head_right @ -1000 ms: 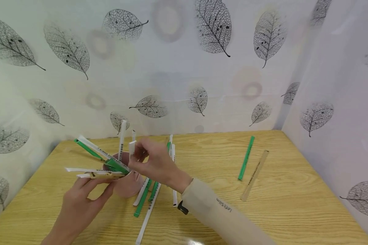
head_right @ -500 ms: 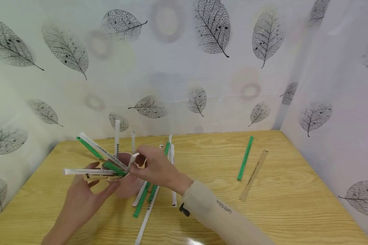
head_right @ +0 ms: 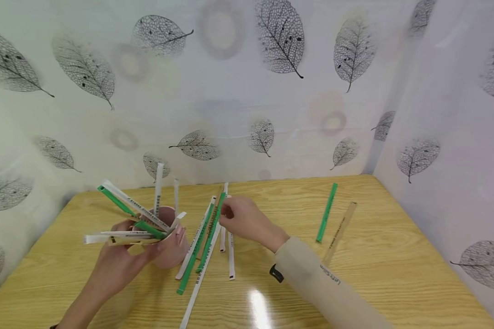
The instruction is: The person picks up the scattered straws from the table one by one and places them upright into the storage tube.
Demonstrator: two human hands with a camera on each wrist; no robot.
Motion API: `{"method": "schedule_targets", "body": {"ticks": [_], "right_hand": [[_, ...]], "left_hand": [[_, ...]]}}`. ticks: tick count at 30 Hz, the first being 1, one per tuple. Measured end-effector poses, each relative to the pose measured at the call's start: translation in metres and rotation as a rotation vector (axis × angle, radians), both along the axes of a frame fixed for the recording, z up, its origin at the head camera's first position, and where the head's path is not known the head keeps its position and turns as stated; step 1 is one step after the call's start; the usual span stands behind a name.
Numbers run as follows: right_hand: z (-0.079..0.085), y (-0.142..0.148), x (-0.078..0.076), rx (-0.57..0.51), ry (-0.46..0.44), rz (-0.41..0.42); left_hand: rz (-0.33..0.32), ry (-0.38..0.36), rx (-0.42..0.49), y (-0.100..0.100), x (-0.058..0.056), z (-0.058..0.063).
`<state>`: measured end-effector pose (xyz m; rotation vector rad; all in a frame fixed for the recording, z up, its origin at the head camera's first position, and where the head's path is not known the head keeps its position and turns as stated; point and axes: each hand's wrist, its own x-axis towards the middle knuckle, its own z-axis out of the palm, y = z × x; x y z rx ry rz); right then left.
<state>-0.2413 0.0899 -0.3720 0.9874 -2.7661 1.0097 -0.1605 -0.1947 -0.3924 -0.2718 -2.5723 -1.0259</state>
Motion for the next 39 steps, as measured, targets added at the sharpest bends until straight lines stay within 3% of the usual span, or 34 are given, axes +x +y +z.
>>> {"method": "schedule_targets", "body": {"ticks": [3,6,10,17,25,28,31,39], "right_hand": [[-0.011,-0.001,-0.008,0.093,-0.074,-0.106],[-0.024,-0.007,-0.017,0.142,-0.161,-0.181],[-0.035,-0.013,-0.027,0.181,-0.288,-0.269],[-0.031,-0.008,-0.035,0.276,-0.387,-0.359],[-0.029,0.006,-0.034,0.254,-0.455,-0.405],[-0.026,0.011,-0.032,0.232,-0.448,-0.411],[-0.016,0.015,-0.031,0.161,-0.387,-0.382],[0.022,0.014,-0.024,-0.3,-0.094,-0.269]], "left_hand": [[0.03,-0.017,-0.035,-0.001,0.001,0.001],[0.066,-0.081,-0.017,-0.002,0.003,0.001],[0.039,-0.146,0.039,-0.002,0.0,0.002],[-0.058,-0.014,0.042,0.001,-0.011,0.001],[-0.065,-0.015,0.078,-0.001,-0.01,0.001],[-0.086,-0.015,0.099,-0.002,-0.009,0.001],[-0.085,-0.022,0.104,-0.003,-0.007,0.002],[-0.077,-0.001,0.108,-0.003,-0.007,0.003]]}}
